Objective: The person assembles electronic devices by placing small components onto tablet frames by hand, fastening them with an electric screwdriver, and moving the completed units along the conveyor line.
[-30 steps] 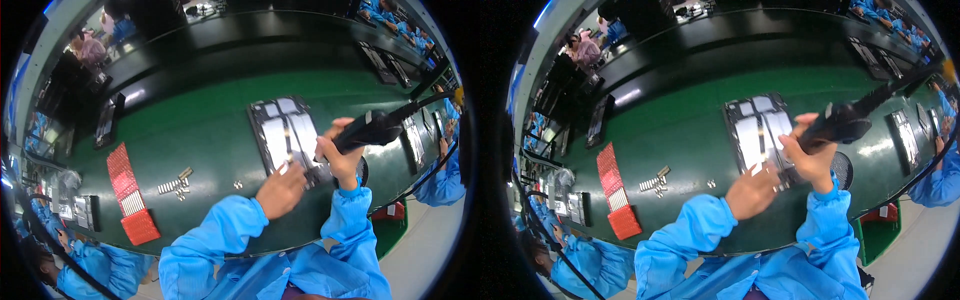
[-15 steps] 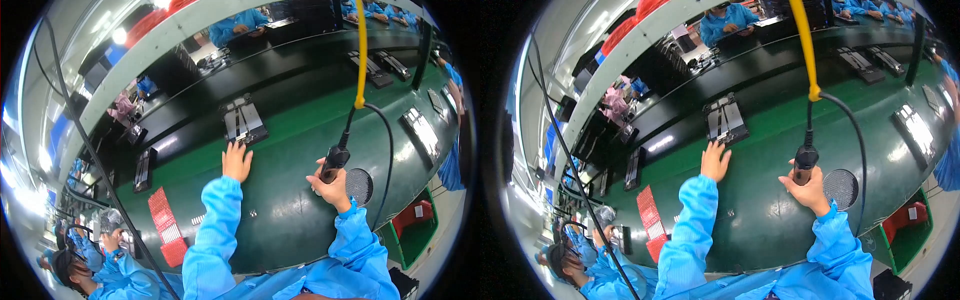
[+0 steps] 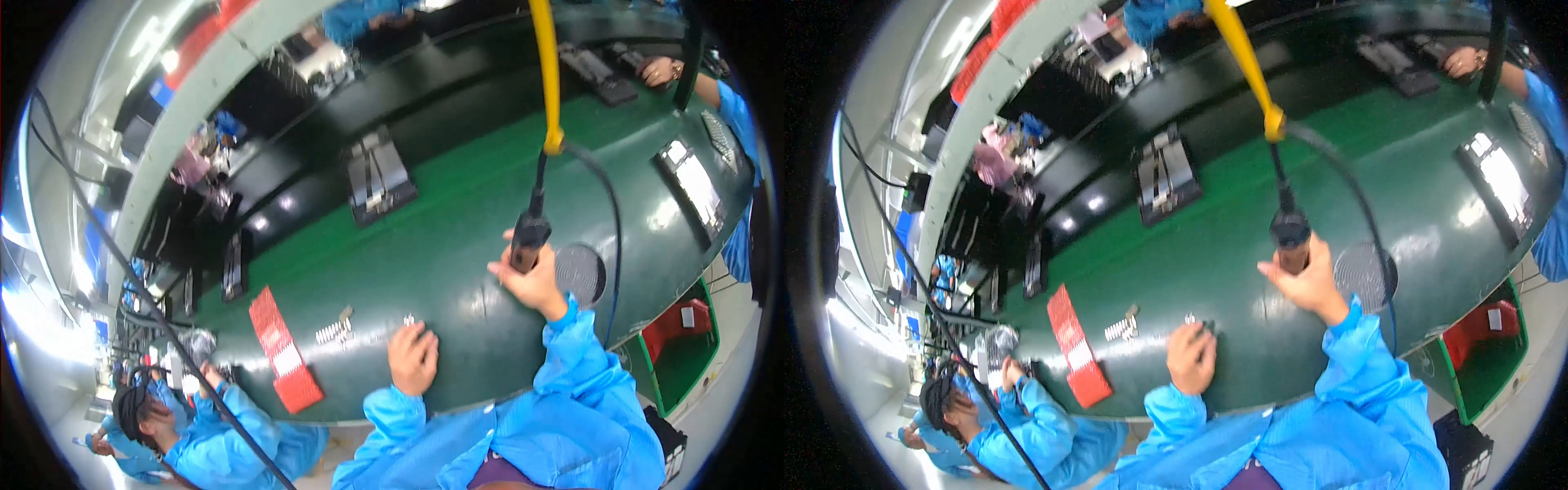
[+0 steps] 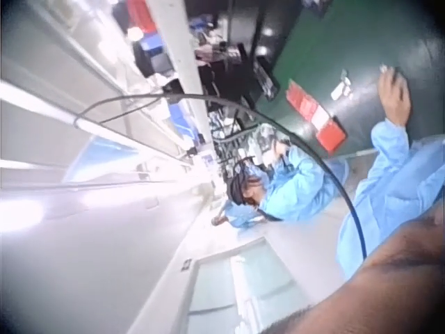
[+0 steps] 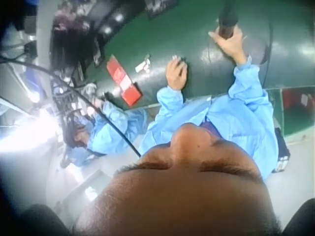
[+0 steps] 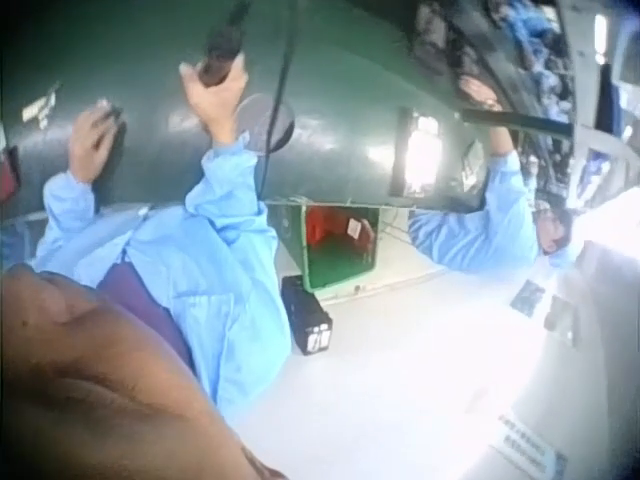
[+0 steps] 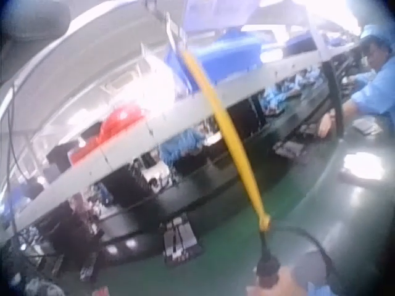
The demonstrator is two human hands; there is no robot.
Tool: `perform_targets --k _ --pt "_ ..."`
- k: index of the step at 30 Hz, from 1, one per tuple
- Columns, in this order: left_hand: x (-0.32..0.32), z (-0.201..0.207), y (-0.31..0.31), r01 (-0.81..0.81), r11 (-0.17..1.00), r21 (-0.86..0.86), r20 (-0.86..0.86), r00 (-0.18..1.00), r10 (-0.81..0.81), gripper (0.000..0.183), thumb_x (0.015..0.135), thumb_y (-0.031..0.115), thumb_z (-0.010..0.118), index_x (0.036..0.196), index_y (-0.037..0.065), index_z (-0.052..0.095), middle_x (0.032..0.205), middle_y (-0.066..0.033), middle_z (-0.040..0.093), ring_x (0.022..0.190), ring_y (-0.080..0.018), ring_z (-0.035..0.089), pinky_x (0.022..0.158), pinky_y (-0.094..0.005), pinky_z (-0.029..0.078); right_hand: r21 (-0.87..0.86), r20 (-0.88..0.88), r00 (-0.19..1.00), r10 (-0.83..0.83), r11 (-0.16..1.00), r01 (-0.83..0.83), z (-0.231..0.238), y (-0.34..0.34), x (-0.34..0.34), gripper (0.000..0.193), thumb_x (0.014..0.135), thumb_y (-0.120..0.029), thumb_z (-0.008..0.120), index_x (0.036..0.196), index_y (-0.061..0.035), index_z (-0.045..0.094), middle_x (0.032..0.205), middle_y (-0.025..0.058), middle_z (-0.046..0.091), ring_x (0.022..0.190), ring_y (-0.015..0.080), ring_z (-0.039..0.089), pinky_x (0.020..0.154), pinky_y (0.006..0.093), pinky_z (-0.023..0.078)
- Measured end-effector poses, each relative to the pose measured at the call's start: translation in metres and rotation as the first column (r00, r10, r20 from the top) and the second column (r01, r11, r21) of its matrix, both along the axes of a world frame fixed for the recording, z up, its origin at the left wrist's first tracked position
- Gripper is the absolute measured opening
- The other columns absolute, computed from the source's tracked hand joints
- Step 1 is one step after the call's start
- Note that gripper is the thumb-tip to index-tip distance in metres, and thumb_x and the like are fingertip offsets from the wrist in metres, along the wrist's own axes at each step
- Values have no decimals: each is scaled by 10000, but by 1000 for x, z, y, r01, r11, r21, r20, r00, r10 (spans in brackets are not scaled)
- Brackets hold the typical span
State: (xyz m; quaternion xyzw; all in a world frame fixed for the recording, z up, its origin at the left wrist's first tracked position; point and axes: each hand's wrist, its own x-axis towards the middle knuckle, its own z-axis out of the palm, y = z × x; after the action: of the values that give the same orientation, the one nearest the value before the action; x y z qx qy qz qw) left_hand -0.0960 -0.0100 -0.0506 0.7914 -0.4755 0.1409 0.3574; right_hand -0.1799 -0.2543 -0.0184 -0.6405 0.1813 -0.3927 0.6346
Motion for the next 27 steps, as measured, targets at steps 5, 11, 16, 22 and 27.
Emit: perform_targets --k 5,11,16,22,27 --pt "33 25 17 -229 972 58 -137 962 235 143 717 16 682 857 13 656 808 -127 623 757 -274 598 670 -333 479 -99 42 998 55 994 -51 0 -9 0 463 709 41 701 1109 -7 474 682 4 544 540 67 517 472 209 405" --pt "46 29 12 -200 954 225 -334 904 268 225 696 93 722 896 14 659 845 -129 612 802 -301 573 713 -357 463 -36 49 996 70 997 -68 -3 -1 2 492 709 60 689 1142 -14 465 675 9 534 536 69 516 459 205 396" --pt "62 25 2 -83 950 301 -250 954 163 233 668 118 751 868 31 667 866 -116 611 745 -257 586 665 -343 478 31 122 991 57 998 -61 3 5 -5 575 705 74 681 1210 -9 416 923 58 581 746 77 559 655 217 449" --pt "54 31 -5 -1 971 238 -662 732 162 195 665 99 763 809 18 660 726 -109 633 673 -174 602 659 -281 485 -308 77 996 -41 949 63 28 16 -1 664 715 41 671 1286 2 334 1297 181 394 1168 255 451 984 368 350" --pt "55 38 -4 138 990 6 -732 675 -90 164 722 56 726 871 12 673 748 -76 649 695 -136 604 670 -242 477 -719 113 964 -242 649 248 13 23 -47 747 765 -106 689 1363 -12 252 1343 239 326 1231 320 387 1045 469 261"
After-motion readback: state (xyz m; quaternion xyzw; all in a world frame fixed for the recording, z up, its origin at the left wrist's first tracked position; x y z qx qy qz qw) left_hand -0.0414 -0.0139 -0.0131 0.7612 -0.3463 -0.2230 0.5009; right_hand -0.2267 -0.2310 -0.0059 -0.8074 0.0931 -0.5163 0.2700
